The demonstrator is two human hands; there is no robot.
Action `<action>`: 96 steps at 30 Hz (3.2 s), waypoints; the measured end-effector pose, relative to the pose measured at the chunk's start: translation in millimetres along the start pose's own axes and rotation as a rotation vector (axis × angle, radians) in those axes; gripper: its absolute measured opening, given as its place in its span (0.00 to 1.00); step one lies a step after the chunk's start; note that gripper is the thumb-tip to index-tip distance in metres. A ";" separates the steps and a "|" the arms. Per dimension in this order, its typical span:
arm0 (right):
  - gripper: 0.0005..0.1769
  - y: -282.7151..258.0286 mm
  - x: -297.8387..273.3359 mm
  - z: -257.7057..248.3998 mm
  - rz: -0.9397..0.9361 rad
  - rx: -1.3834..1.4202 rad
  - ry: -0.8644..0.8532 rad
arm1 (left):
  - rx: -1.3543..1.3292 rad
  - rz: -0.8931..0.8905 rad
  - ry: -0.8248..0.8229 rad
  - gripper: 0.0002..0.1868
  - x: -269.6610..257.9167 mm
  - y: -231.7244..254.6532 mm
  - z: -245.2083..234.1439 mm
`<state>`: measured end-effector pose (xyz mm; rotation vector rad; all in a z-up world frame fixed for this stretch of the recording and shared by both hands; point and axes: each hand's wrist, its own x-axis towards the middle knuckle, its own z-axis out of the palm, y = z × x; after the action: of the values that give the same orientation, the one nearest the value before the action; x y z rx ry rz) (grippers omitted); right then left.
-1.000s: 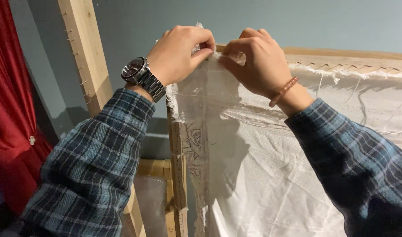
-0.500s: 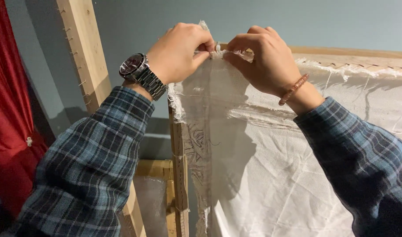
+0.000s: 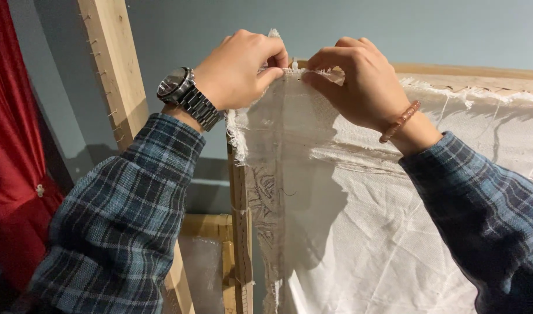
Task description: Stretching fabric onto a frame and using a tufting gun to create a rug
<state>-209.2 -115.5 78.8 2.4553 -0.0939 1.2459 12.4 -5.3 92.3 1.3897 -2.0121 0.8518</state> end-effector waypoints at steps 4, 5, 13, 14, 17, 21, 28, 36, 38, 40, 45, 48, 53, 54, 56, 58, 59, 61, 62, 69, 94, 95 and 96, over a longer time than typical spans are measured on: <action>0.07 -2.1 -0.5 0.3 0.015 -0.001 0.002 | 0.015 0.018 0.039 0.03 -2.2 1.0 4.5; 0.07 -2.5 -1.1 0.4 0.026 0.000 0.009 | 0.006 0.016 0.039 0.03 -2.8 2.3 4.0; 0.08 -5.9 -0.6 1.5 0.052 -0.021 0.006 | -0.005 0.026 0.034 0.03 -3.9 -1.0 0.9; 0.08 -6.6 -1.5 2.2 0.074 -0.033 0.015 | 0.007 0.029 0.068 0.03 -4.7 -1.3 4.4; 0.08 -8.9 -1.5 4.9 0.130 -0.060 0.020 | 0.049 0.007 0.126 0.02 -3.2 0.0 14.8; 0.10 -16.7 0.6 5.4 0.249 -0.083 0.006 | 0.035 -0.027 0.179 0.03 -2.6 4.5 15.9; 0.09 -8.7 -0.3 7.2 0.184 -0.055 0.020 | -0.125 -0.008 0.068 0.09 -13.6 16.8 -7.5; 0.08 -3.0 2.3 11.1 0.258 -0.042 0.039 | -0.130 0.069 0.245 0.10 -17.0 7.4 12.3; 0.08 1.9 3.3 10.1 0.213 -0.032 0.036 | -0.131 0.058 0.247 0.06 -14.1 4.5 13.9; 0.08 6.5 3.2 7.1 0.170 -0.023 0.035 | -0.132 0.050 0.249 0.03 -11.8 4.1 13.6; 0.04 4.9 1.7 0.0 0.078 0.077 -0.001 | -0.075 0.088 0.207 0.03 -9.0 3.2 13.2; 0.07 1.8 0.3 -0.5 0.102 0.072 0.000 | -0.057 0.082 0.180 0.02 -10.3 1.0 11.4; 0.08 -0.1 -1.8 0.8 0.106 0.068 0.011 | -0.001 0.086 0.124 0.04 -10.0 -4.8 17.8; 0.08 -0.5 -2.4 0.5 0.108 0.064 0.008 | 0.006 0.076 0.110 0.05 -9.9 -4.6 18.0; 0.08 -0.4 -2.4 1.2 0.079 0.062 0.016 | 0.023 0.072 0.110 0.05 -9.1 -6.7 20.8; 0.08 -1.1 -2.1 1.2 0.053 0.060 0.023 | 0.039 0.068 0.108 0.06 -9.1 -9.4 20.1; 0.08 -2.2 -1.7 0.9 0.061 0.062 0.020 | -0.005 0.074 0.106 0.05 -9.6 -11.1 17.5; 0.08 -1.1 -0.5 0.3 0.065 0.065 0.014 | -0.049 0.077 0.107 0.04 -8.0 -10.2 16.4; 0.07 0.1 -0.6 1.2 0.064 0.058 0.014 | 0.012 0.082 0.106 0.04 -6.8 -8.0 18.4; 0.08 5.6 -4.0 11.2 0.034 -0.012 0.072 | 0.109 0.040 0.216 0.02 -4.6 -3.5 32.2; 0.12 15.9 5.2 -0.8 0.181 0.170 -0.115 | -0.223 -0.069 0.365 0.12 -11.0 2.4 24.4; 0.13 17.2 4.7 1.2 0.174 0.144 -0.093 | -0.214 -0.067 0.362 0.13 -10.8 2.3 24.6; 0.15 18.9 3.8 2.8 0.167 0.118 -0.071 | -0.207 -0.064 0.358 0.15 -10.2 2.4 25.2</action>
<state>-209.0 -133.5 86.1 2.6407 -0.2568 1.2647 11.4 -17.5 67.9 1.0935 -1.7187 0.7770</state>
